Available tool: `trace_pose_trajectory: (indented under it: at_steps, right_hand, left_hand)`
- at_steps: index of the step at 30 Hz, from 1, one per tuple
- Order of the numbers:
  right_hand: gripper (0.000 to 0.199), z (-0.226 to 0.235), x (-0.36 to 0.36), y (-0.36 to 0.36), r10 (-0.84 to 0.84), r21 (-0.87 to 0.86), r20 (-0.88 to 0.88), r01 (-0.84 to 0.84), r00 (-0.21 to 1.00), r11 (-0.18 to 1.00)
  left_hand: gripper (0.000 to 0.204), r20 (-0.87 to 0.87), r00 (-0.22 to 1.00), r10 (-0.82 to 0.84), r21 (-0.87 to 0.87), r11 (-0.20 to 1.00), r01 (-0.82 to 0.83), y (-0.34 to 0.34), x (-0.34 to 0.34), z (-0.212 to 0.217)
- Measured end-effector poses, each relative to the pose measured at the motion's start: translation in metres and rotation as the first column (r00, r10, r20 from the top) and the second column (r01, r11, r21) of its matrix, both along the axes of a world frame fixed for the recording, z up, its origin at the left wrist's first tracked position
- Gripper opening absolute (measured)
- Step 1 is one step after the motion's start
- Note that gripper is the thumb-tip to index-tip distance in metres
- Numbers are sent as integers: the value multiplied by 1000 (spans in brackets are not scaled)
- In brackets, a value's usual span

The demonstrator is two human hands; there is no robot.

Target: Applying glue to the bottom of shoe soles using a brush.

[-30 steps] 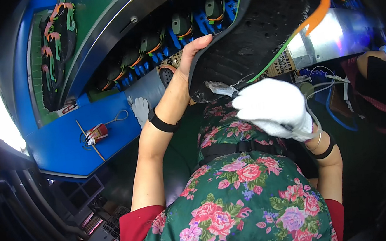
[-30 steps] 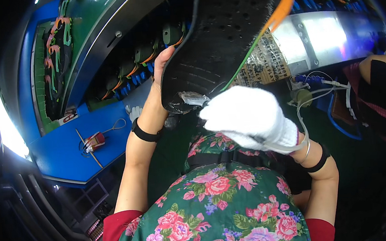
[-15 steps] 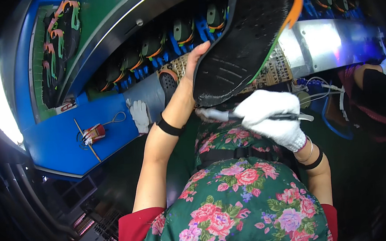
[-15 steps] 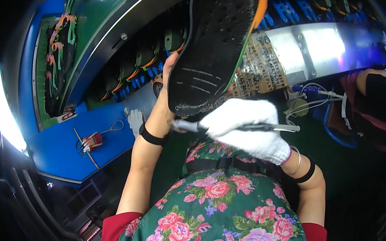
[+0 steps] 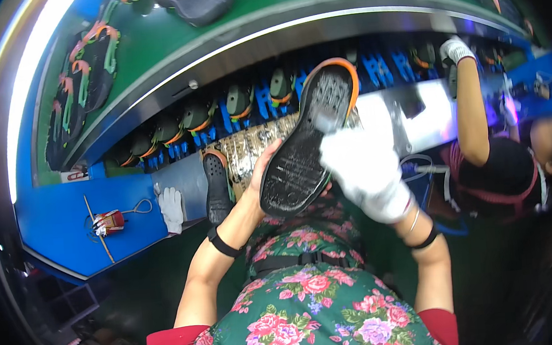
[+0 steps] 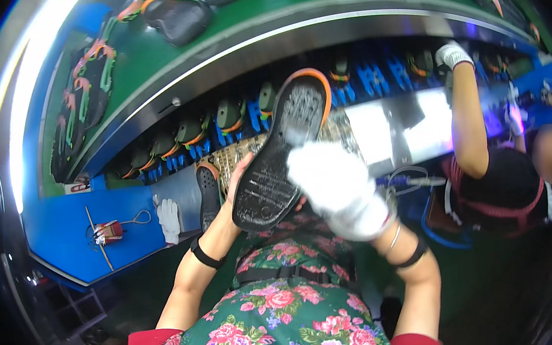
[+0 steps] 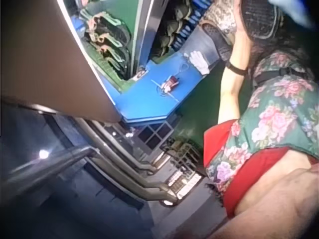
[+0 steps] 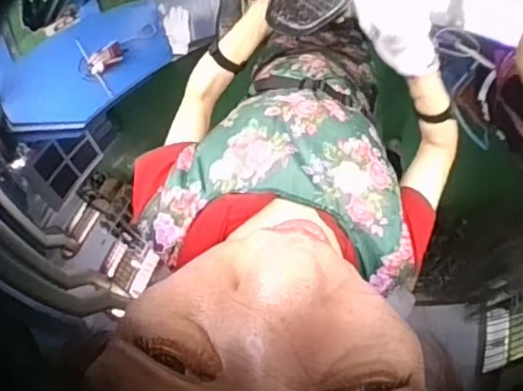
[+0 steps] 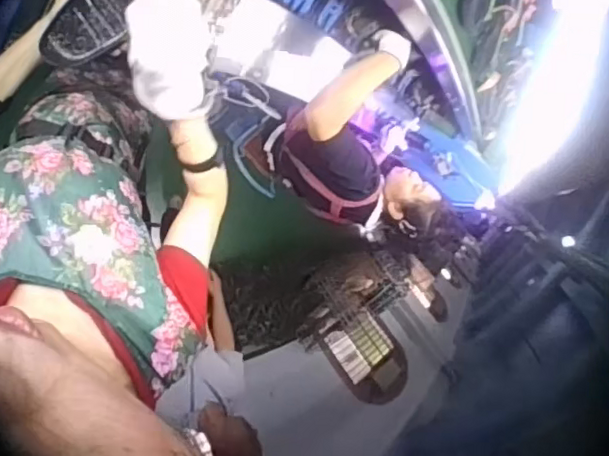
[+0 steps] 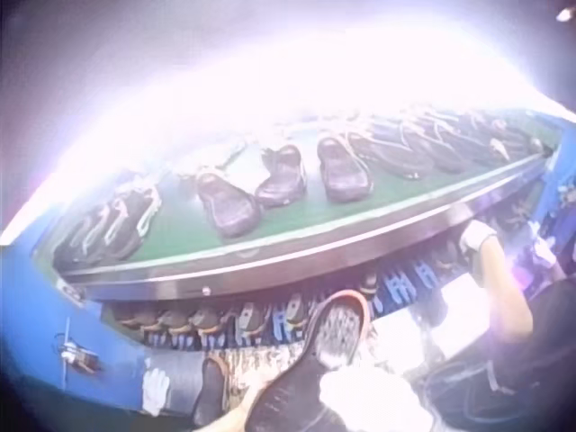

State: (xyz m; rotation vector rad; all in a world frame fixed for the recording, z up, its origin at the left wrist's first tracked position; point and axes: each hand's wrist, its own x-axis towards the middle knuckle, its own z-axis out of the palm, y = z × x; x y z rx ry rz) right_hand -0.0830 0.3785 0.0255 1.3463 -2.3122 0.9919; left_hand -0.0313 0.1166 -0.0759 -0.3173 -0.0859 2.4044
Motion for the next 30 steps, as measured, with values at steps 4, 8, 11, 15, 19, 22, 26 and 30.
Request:
trace_pose_trajectory:
  at_steps: [4, 8, 11, 15, 19, 22, 26, 30]
  right_hand:
    - [24, 10, 45, -23, 406, -423, 447, -211, 797, 881]
    - [11, 11, 45, -12, 419, -611, 696, 175, 584, 772]
    - [19, -3, 44, -6, 639, -789, 601, 485, 480, 378]
    - [17, -27, 36, -13, 628, -673, 698, 617, 345, 408]
    - [22, -46, 34, -45, 662, -605, 722, 645, 199, 466]
    - [20, -68, 38, -59, 600, -577, 776, 602, 194, 552]
    - [19, -96, 53, -55, 542, -505, 827, 616, 145, 605]
    - [22, -104, 57, -54, 592, -497, 803, 626, 68, 602]
  left_hand:
    - [85, -10, 998, 69, -184, 981, -70, -1, 7, 29]
    - [98, -228, 957, 178, -156, 964, -217, -16, 26, 67]
    - [121, -585, 796, 156, -138, 948, -287, -43, 16, 104]
    - [125, -801, 541, 256, 54, 931, -360, -92, -24, 164]
    - [118, -484, 726, 489, 77, 850, -521, -162, -84, 187]
    - [108, -259, 562, 786, -79, 562, -823, -167, -110, 178]
    - [86, -29, 567, 823, -164, 556, -815, -184, -124, 161]
    - [62, -310, 353, 883, -127, 329, -936, -192, -149, 165]
